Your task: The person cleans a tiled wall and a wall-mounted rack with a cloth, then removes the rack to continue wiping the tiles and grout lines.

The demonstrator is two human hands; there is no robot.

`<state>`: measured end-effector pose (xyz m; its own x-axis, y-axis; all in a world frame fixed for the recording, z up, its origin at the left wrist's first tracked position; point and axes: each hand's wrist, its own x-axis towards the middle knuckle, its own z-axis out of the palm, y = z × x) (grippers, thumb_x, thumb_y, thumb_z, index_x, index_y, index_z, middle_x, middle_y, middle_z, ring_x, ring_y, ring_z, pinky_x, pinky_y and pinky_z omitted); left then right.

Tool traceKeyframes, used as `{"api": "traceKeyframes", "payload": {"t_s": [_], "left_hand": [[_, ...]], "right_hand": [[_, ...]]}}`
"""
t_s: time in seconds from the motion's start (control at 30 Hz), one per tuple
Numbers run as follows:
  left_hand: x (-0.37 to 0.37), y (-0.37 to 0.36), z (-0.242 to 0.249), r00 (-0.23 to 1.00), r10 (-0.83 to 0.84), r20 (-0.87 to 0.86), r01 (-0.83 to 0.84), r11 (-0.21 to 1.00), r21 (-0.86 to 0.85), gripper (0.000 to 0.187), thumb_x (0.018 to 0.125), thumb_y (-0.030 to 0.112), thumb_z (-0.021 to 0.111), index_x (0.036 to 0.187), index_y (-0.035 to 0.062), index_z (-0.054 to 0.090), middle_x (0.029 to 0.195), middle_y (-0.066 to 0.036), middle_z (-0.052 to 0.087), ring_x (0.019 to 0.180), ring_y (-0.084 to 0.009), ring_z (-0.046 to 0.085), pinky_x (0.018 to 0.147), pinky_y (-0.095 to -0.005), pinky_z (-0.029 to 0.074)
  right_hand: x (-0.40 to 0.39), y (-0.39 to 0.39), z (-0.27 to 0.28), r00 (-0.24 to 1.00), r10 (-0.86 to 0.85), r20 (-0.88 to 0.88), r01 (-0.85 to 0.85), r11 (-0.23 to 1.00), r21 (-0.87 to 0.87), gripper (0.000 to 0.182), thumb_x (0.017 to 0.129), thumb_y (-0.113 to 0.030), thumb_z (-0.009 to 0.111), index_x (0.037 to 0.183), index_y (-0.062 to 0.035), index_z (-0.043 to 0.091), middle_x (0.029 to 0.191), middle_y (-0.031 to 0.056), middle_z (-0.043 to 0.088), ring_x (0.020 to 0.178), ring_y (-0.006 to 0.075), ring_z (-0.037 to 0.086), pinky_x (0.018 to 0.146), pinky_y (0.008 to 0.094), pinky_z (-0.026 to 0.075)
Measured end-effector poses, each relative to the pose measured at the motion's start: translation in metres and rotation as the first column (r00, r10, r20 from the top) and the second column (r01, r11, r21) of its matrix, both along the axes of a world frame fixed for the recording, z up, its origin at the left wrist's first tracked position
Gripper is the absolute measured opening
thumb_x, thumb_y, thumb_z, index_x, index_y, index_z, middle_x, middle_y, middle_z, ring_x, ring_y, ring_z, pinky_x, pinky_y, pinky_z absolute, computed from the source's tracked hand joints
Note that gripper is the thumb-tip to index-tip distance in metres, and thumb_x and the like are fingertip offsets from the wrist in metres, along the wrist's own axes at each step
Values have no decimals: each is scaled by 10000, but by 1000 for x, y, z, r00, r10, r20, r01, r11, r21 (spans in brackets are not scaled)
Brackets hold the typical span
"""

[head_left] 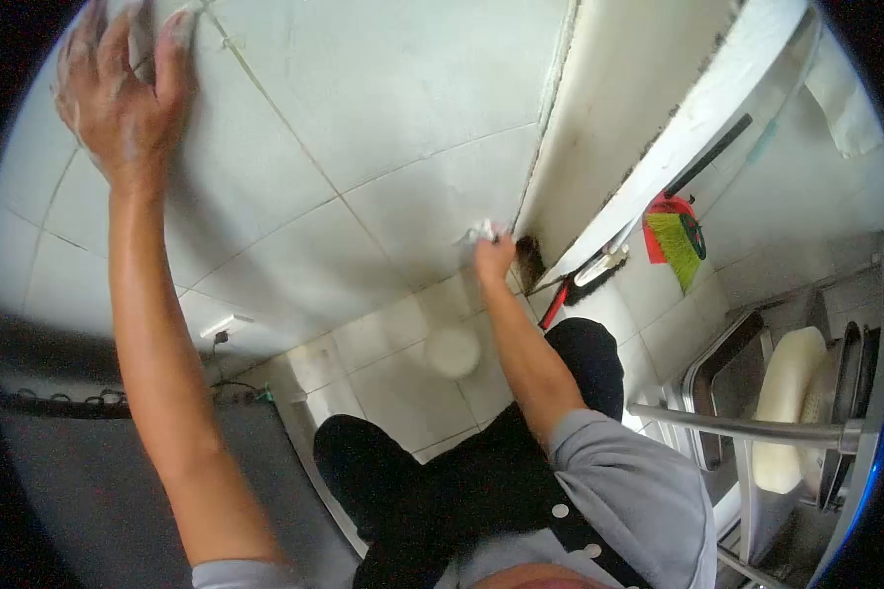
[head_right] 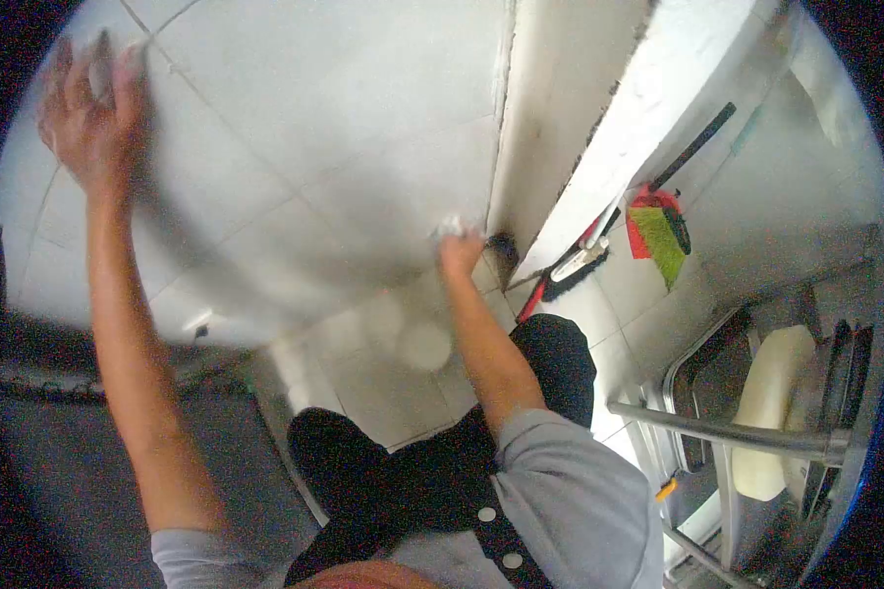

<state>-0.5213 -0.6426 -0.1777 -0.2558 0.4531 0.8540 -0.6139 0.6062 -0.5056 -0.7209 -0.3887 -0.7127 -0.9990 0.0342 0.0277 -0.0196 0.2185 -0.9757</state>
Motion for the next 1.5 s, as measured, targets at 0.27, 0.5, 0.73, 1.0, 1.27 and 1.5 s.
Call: {"api": "traceKeyframes", "payload": {"t_s": [0.27, 0.5, 0.73, 1.0, 1.27, 1.5], "left_hand": [[17, -24, 0, 979, 180, 99, -185, 982, 42, 555, 918, 581, 717, 1201, 104, 735, 1109, -146, 771, 995, -352, 728, 909, -475, 525], [10, 7, -13, 995, 65, 78, -78, 980, 182, 526, 917, 381, 735, 1367, 135, 617, 1474, -146, 508, 1345, -359, 455, 1119, -508, 363], [-3, 4, -21, 996, 67, -59, -60, 991, 118, 505, 938, 182, 718, 1416, 123, 564, 1608, -148, 448, 1484, -370, 407, 1225, -522, 346], [-14, 59, -20, 954, 300, -21, -256, 845, 469, 496, 938, 280, 721, 1392, 132, 584, 1568, -133, 468, 1447, -355, 415, 1195, -525, 351], [20, -58, 12, 918, 393, 63, -376, 908, -187, 546, 901, 607, 710, 1205, 154, 748, 1152, -115, 739, 1019, -306, 702, 939, -458, 517], [10, -30, -6, 965, 262, 24, -263, 960, 99, 559, 893, 648, 713, 1208, 189, 767, 1150, -105, 766, 1027, -293, 727, 926, -435, 530]], "right_hand": [[-20, 30, 221, 830, -131, -542, 13, 976, -216, 376, 830, 31, 622, 1198, 50, 692, 1160, 223, 686, 1125, 347, 651, 1020, 418, 481], [-34, 25, -61, 995, -103, -19, 104, 993, 49, 292, 800, -9, 669, 1084, 40, 718, 930, 170, 723, 918, 308, 701, 861, 418, 547], [-32, 40, 274, 717, 45, -696, 39, 994, 105, 366, 779, -66, 703, 1128, 44, 701, 1000, 197, 706, 941, 369, 665, 897, 442, 527], [-32, 22, -55, 961, -73, -266, 79, 997, 10, 353, 788, 31, 589, 1131, 44, 666, 1034, 148, 693, 971, 260, 654, 887, 372, 515], [152, -108, -66, 922, 377, 91, -373, 926, -56, 281, 810, -55, 681, 1055, 13, 561, 906, 175, 641, 790, 333, 669, 696, 450, 557], [-9, -3, -1, 929, 158, 334, -122, 985, -125, 283, 920, -195, 552, 966, 64, 658, 1031, 254, 705, 876, 357, 699, 736, 488, 558]]}}
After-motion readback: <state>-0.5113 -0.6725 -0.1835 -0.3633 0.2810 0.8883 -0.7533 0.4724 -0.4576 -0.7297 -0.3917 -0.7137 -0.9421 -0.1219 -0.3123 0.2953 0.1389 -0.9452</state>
